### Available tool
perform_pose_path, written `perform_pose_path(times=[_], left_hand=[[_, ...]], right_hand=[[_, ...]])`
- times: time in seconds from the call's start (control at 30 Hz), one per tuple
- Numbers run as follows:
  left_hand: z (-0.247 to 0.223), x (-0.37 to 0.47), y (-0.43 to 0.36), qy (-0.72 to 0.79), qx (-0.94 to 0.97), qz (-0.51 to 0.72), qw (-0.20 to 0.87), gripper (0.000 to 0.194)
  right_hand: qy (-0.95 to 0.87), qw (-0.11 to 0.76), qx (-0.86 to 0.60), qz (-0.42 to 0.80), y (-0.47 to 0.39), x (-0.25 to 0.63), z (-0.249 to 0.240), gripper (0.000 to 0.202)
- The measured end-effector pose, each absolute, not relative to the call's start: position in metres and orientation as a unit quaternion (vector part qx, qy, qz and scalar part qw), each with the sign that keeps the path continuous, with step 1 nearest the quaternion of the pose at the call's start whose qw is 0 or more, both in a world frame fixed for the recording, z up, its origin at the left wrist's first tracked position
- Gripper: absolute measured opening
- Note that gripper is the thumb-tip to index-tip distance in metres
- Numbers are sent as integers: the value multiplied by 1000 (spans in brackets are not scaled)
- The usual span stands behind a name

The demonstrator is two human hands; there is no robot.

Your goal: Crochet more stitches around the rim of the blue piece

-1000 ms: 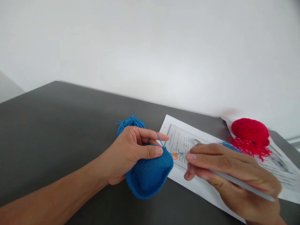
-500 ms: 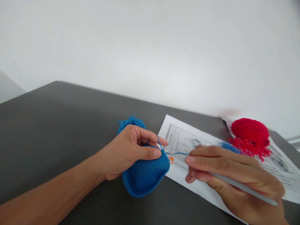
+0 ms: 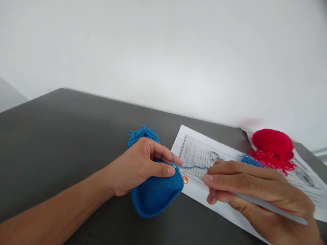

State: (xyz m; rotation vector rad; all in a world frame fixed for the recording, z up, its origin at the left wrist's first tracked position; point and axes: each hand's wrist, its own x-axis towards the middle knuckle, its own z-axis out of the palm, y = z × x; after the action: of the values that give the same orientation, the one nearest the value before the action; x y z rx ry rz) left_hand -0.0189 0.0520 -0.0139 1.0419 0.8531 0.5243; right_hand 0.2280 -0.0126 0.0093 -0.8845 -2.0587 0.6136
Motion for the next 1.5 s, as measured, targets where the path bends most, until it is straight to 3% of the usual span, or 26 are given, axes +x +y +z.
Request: perform_pose_path(times=[0.23, 0.43, 0.67, 0.77, 1.1, 1.5], left_hand=[[-15, -20, 54, 387, 479, 232, 753, 3], [-14, -23, 55, 357, 497, 230, 757, 6], [-14, -22, 54, 334, 508, 263, 749, 4], [-17, -18, 50, 332, 506, 294, 740, 6], [-26, -9, 38, 335, 478, 292, 757, 30], [-27, -8, 37, 342, 473, 314, 749, 20]], right_hand=[[-802, 396, -354, 274, -14, 230, 6, 39], [-719, 463, -364, 370, -17, 229, 0, 23], [-447, 539, -348, 622, -17, 214, -27, 16], [-369, 577, -300, 664, -14, 194, -35, 12], [-384, 594, -302, 639, -14, 185, -39, 11], [-379, 627, -321, 600, -13, 181, -37, 14]])
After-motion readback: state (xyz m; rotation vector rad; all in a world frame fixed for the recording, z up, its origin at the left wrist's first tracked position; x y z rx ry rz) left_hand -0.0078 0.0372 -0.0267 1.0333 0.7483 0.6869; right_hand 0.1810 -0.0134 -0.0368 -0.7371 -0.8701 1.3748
